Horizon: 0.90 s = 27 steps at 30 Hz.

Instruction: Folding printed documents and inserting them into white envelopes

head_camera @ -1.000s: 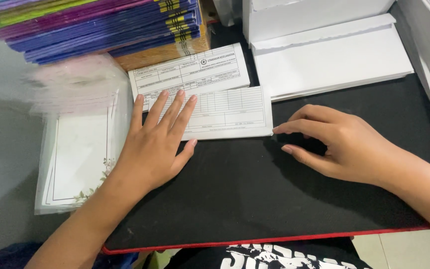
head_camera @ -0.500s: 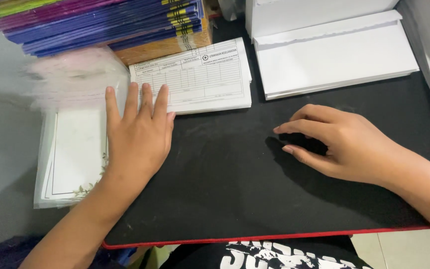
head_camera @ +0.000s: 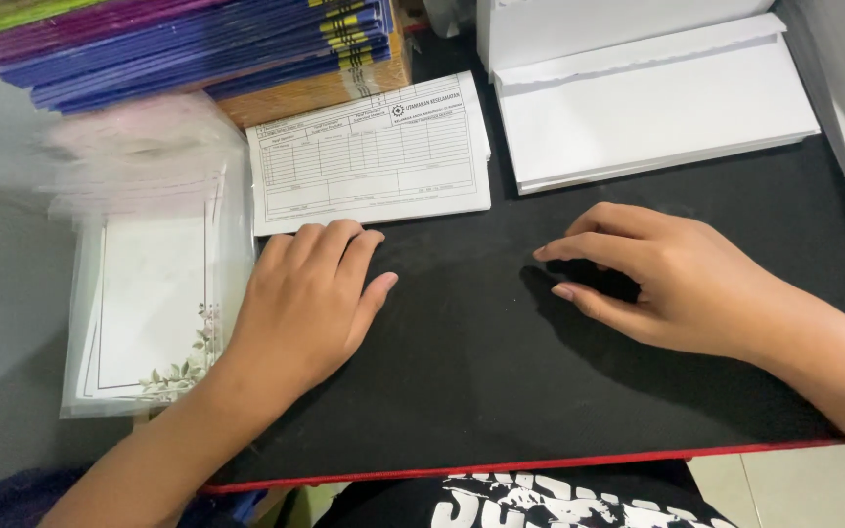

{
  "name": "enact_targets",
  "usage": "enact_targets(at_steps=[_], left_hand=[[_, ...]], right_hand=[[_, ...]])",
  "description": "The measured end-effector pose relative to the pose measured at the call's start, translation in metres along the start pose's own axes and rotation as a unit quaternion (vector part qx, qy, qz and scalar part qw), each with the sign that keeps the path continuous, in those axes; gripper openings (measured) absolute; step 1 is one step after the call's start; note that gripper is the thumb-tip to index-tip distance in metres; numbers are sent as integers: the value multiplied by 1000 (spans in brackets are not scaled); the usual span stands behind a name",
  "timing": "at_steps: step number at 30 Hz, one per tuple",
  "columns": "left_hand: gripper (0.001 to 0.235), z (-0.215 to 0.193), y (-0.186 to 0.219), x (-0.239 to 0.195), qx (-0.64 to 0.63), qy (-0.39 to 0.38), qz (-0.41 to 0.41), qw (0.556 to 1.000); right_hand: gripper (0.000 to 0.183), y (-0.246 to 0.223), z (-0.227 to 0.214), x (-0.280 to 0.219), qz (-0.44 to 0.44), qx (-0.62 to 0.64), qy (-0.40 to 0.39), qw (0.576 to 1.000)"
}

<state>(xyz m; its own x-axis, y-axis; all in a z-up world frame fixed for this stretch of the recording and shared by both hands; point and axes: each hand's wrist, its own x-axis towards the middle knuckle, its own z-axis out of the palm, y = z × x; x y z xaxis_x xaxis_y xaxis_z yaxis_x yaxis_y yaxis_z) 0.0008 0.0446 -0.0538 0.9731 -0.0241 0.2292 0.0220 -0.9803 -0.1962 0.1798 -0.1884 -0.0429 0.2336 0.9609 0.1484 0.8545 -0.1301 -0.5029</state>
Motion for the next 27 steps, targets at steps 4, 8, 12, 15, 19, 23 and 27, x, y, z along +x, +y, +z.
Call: enact_targets(at_steps=[4,8,12,15,19,23,27], left_hand=[[43,4,2,1,-14,-1,-19,1000],[47,7,3,0,-19,-8,-16,1000],[46,3,2,-1,-13,-12,-16,1000],[52,4,-1,-4,-41,-18,-30,999],[56,1,0,-4,-45,-45,-57,996],[59,-3,-1,-8,-87,-60,-48,993],[40,-22,-3,-1,4,34,-4,999]], right_hand=[[29,1,1,0,-6,-6,-4,1000],[29,0,1,0,-9,-9,-2,1000],[29,2,1,2,-15,-4,-9,1000],[28,2,2,1,-17,-1,-5,1000],[28,1,0,1,-24,5,-3,1000],[25,2,3,0,-29,17,10,999],[22,1,4,0,-50,26,32,998]])
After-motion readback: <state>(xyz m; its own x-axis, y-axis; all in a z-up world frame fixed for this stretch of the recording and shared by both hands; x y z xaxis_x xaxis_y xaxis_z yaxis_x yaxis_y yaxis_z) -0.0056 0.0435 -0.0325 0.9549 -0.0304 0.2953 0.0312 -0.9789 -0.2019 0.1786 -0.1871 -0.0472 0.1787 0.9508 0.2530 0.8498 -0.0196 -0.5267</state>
